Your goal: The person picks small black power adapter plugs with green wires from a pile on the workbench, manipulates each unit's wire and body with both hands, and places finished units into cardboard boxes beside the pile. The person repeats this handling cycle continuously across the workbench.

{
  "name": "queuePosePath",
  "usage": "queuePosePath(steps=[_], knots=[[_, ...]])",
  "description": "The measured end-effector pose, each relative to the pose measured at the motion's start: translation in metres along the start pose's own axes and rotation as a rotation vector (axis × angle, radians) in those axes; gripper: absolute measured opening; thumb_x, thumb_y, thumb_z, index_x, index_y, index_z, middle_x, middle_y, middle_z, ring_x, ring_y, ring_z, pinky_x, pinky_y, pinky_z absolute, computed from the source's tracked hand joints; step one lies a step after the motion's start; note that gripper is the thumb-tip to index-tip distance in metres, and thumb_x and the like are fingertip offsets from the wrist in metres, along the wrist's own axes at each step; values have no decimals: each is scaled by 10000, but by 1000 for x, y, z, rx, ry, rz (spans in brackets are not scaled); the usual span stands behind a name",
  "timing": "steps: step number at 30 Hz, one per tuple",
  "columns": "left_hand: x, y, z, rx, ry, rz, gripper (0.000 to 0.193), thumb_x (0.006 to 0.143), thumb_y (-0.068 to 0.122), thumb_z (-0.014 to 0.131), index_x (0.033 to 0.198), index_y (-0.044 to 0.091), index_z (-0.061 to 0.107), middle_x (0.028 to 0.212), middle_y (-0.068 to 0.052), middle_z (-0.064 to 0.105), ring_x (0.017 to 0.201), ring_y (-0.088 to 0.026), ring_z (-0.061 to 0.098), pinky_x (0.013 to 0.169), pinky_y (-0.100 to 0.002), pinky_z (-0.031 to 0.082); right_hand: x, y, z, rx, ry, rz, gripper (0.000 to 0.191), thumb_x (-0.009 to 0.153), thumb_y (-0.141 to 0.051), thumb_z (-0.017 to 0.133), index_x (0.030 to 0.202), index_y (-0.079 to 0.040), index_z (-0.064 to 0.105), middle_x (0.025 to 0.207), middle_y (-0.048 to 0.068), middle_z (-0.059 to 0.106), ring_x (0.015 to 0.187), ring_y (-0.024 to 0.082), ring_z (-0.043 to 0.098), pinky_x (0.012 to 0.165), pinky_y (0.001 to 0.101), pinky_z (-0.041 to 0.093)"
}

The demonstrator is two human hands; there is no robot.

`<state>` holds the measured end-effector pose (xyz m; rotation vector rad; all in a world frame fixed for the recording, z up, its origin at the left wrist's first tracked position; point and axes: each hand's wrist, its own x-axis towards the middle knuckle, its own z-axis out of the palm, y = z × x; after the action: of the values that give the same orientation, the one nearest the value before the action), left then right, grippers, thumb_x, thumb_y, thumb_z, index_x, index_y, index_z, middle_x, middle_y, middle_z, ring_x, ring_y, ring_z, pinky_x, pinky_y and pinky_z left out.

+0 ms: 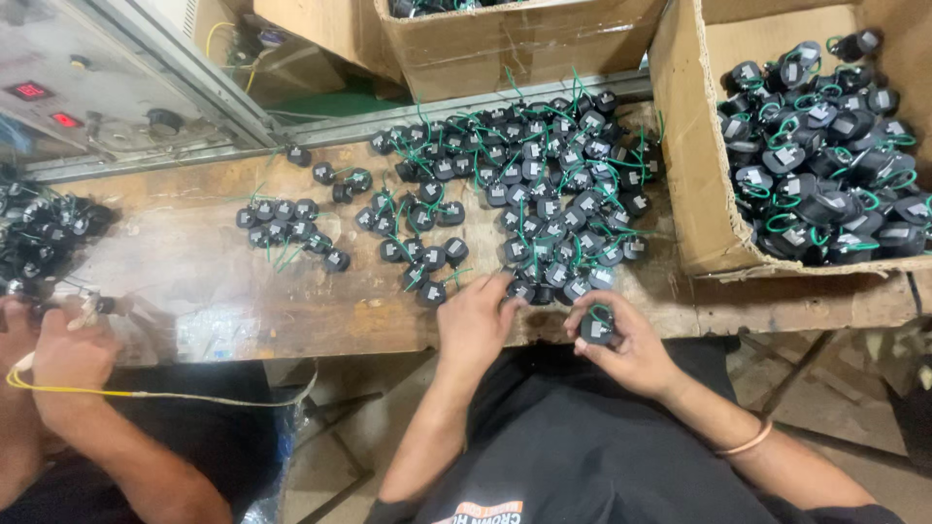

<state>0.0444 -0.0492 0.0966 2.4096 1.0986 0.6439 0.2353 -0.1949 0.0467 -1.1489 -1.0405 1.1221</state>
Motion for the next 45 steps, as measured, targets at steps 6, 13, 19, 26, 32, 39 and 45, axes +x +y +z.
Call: queuePosePath(steps=[6, 13, 19, 26, 32, 39, 45], knots=[[5, -14, 7, -225, 117, -47, 329, 736, 250, 871, 981, 68, 747, 941, -107, 731, 784, -294, 700, 684, -393, 554, -4, -4, -7, -59, -12, -49, 352, 936, 24, 623, 1286, -11, 609, 1170, 97, 585, 994, 164, 656, 771, 305, 629], [-9, -37, 4, -326, 67, 64, 210, 802, 46, 804, 1009, 65, 771, 964, -120, 757, 883, -273, 734, 780, -347, 573, -1, 3, -10, -74, -5, -107, 194, 942, 35, 620, 1125, 13, 681, 1169, 103, 594, 1001, 166, 651, 773, 309, 641], [-7, -39, 22, -1122, -30, -277, 313, 820, -79, 741, 1112, 31, 717, 957, -104, 770, 856, -128, 722, 779, -252, 588, 2, 1, -5, -109, 18, -147, 180, 967, 8, 629, 1138, -4, 686, 1152, 100, 609, 969, 166, 666, 795, 296, 618], [-4, 5, 39, -1062, -14, 242, 247, 841, -91, 778, 1052, 36, 754, 1009, -88, 765, 914, -200, 751, 801, -312, 600, 3, -3, -3, -360, -70, -146, 587, 777, -139, 820, 1285, 0, 561, 1199, 107, 544, 1130, 225, 556, 911, 342, 514], [-3, 28, 30, -826, 45, 539, 273, 823, -56, 774, 1060, 76, 743, 1055, -86, 741, 980, -263, 735, 868, -360, 589, -3, 8, -3, -325, -123, -119, 329, 805, -145, 844, 1064, -31, 675, 1126, 107, 634, 1066, 257, 618, 912, 368, 511], [-10, 14, 35, -832, -58, 403, 266, 732, 56, 885, 857, 69, 651, 1039, -66, 740, 1021, -236, 715, 919, -350, 561, 2, 1, 4, -486, -35, -183, 307, 748, -82, 822, 1022, -48, 690, 1088, 86, 619, 1033, 233, 634, 875, 353, 510], [-12, 5, 48, -948, 12, 159, 209, 776, 6, 845, 825, 55, 648, 961, -60, 726, 919, -174, 708, 837, -324, 566, 1, -1, 3, -449, -41, -211, 297, 753, -91, 853, 1019, -57, 725, 1080, 63, 633, 1053, 235, 645, 921, 363, 514]])
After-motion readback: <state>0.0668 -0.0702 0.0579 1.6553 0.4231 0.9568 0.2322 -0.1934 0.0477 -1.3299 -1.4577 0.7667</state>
